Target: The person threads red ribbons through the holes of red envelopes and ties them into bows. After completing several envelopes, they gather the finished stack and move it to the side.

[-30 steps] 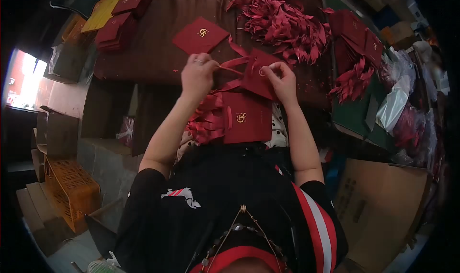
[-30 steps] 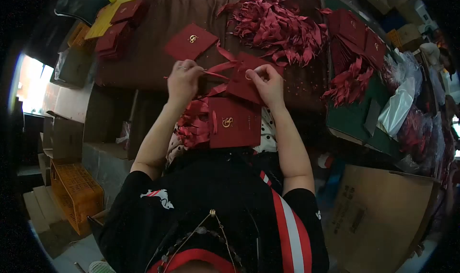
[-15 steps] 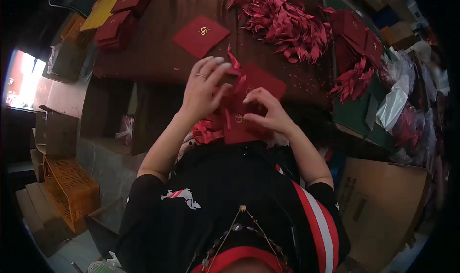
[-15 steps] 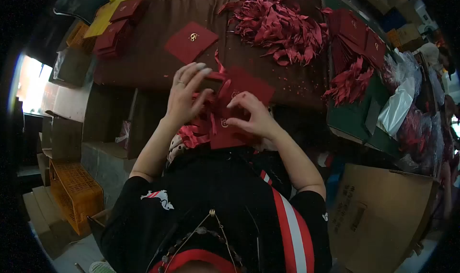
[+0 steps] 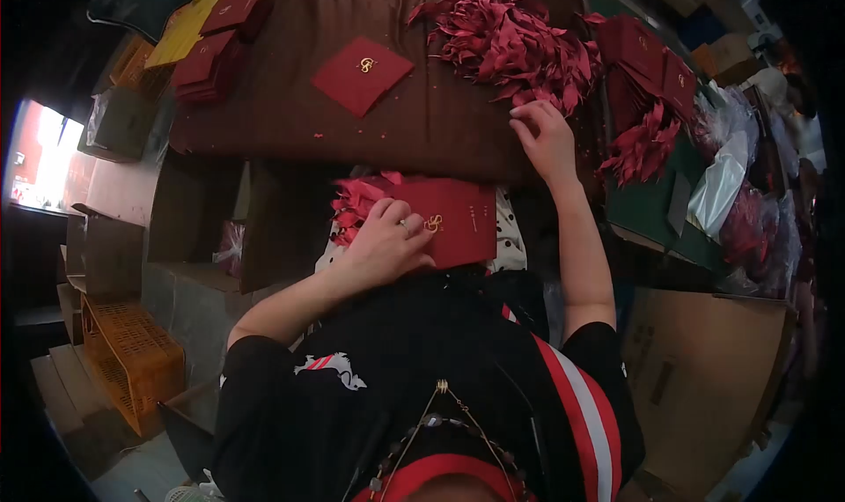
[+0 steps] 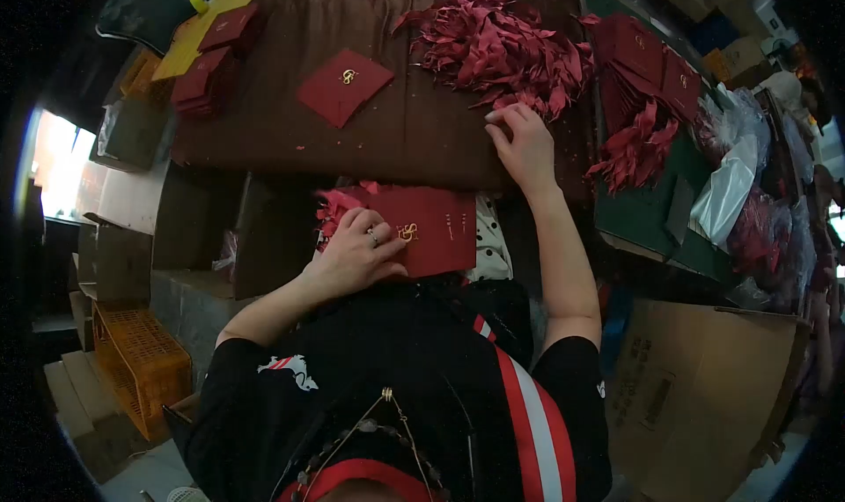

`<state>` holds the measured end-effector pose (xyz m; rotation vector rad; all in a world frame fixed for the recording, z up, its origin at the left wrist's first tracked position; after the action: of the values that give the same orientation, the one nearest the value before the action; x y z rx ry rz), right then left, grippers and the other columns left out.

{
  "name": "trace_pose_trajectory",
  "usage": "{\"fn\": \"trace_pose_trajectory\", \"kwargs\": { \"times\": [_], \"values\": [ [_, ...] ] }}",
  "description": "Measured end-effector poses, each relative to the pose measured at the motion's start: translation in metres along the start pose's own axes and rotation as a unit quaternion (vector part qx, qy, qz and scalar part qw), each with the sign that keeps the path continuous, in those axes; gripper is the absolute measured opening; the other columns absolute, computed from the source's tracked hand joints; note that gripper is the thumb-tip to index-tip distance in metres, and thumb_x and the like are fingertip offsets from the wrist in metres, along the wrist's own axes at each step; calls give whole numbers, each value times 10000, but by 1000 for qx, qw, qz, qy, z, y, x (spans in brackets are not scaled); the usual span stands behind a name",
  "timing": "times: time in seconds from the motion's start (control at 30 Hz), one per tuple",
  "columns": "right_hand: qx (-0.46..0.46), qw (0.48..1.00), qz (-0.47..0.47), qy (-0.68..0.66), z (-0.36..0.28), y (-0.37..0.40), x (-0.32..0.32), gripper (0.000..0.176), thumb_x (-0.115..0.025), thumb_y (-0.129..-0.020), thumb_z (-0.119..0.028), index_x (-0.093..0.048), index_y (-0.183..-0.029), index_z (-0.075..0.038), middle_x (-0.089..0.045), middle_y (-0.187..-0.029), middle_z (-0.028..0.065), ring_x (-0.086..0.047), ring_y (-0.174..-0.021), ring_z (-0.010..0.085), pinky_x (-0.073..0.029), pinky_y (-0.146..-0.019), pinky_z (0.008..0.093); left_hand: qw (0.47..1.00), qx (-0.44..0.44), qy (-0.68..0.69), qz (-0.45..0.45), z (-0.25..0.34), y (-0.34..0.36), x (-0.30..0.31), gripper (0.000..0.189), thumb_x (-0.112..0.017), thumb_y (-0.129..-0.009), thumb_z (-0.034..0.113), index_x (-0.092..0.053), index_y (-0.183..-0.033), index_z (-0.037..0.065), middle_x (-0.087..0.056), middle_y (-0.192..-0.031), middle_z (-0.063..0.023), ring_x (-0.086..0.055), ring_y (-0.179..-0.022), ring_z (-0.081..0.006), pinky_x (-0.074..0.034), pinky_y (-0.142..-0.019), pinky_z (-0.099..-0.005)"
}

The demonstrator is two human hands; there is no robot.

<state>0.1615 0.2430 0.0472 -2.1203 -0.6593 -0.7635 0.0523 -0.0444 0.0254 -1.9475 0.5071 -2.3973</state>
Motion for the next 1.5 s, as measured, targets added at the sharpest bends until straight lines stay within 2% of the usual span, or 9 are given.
{"fn": "trace_pose_trajectory", "kwargs": {
  "times": [0.23,0.5,0.67,0.73,0.8,0.93,1.13,1.27,1.5],
  "values": [
    [65,981,8,183,9,-31,-44,154,-733,-842,-147,-711,-994,-130,-581,-1008,76,-599,-969,289,-541,-767,421,986,-25,17,164,-19,-5,24,295,-828,-791,302,-717,-1015,147,-591,-899,-20,-574,-975,-267,-459,-921,-457],
    [163,981,42,96,-48,-26,-41,74,-726,-797,-85,-676,-850,-93,-631,-1088,58,-564,-1009,295,-473,-883,409,932,258,-180,178,-194,-36,34,587,-676,-903,529,-660,-1279,79,-562,-1426,-169,-457,-1363,-406,-362,-1143,-504],
    [182,977,62,-93,-92,-11,-23,108,-725,-810,-92,-667,-901,-87,-673,-943,51,-607,-960,279,-472,-895,415,952,255,-91,145,-168,-62,6,642,-638,-875,613,-683,-1159,38,-637,-1205,-178,-542,-1223,-397,-345,-1112,-545],
    [183,976,55,-103,-107,-2,-23,124,-720,-842,-94,-655,-945,-76,-670,-880,55,-632,-872,232,-494,-817,356,953,232,-116,159,-133,-76,-3,505,-650,-899,516,-699,-1116,62,-630,-1103,-143,-574,-1079,-359,-406,-1023,-510],
    [-12,951,-46,-306,-105,2,-36,106,-685,-905,-74,-631,-993,-52,-660,-879,56,-620,-782,142,-483,-693,272,959,216,-114,144,-105,-89,-4,285,-657,-932,323,-711,-1093,94,-631,-1012,-115,-606,-995,-323,-473,-920,-462],
    [-6,895,39,-444,-109,-5,-23,79,-601,-988,-44,-594,-1059,-11,-581,-825,-28,-495,-688,17,-398,-599,194,948,228,139,175,-110,-99,0,226,-702,-891,211,-712,-1095,117,-656,-983,-113,-648,-956,-335,-521,-859,-438],
    [-29,916,63,-394,-64,-10,-39,74,-647,-967,-32,-645,-1041,-25,-612,-903,-45,-544,-807,15,-441,-714,185,932,262,-66,242,-166,-106,10,515,-802,-810,316,-648,-1234,69,-627,-1237,-154,-563,-1197,-366,-475,-1007,-459],
    [-68,939,22,-337,-52,-7,-62,87,-655,-948,-87,-669,-982,-8,-612,-731,-19,-525,-660,33,-421,-589,231,947,315,-20,62,-176,-116,1,690,-848,-720,430,-615,-1281,104,-622,-1219,-156,-569,-1171,-359,-483,-978,-454],
    [-87,950,-5,-299,-45,-4,-63,125,-696,-921,-134,-681,-958,-15,-655,-750,13,-574,-647,67,-462,-597,258,914,361,75,169,-184,-114,7,491,-874,-712,412,-725,-1012,53,-697,-927,-89,-672,-841,-259,-541,-772,-376]
  ]
}}
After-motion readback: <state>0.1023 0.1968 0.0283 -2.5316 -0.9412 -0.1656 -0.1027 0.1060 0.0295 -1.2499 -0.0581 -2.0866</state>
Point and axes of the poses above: each hand's wrist, its own y-axis away from the middle knuckle, its own x-axis out of the back of the hand, z = x × y, the point moved 5 cm from there along -y, towards the middle knuckle
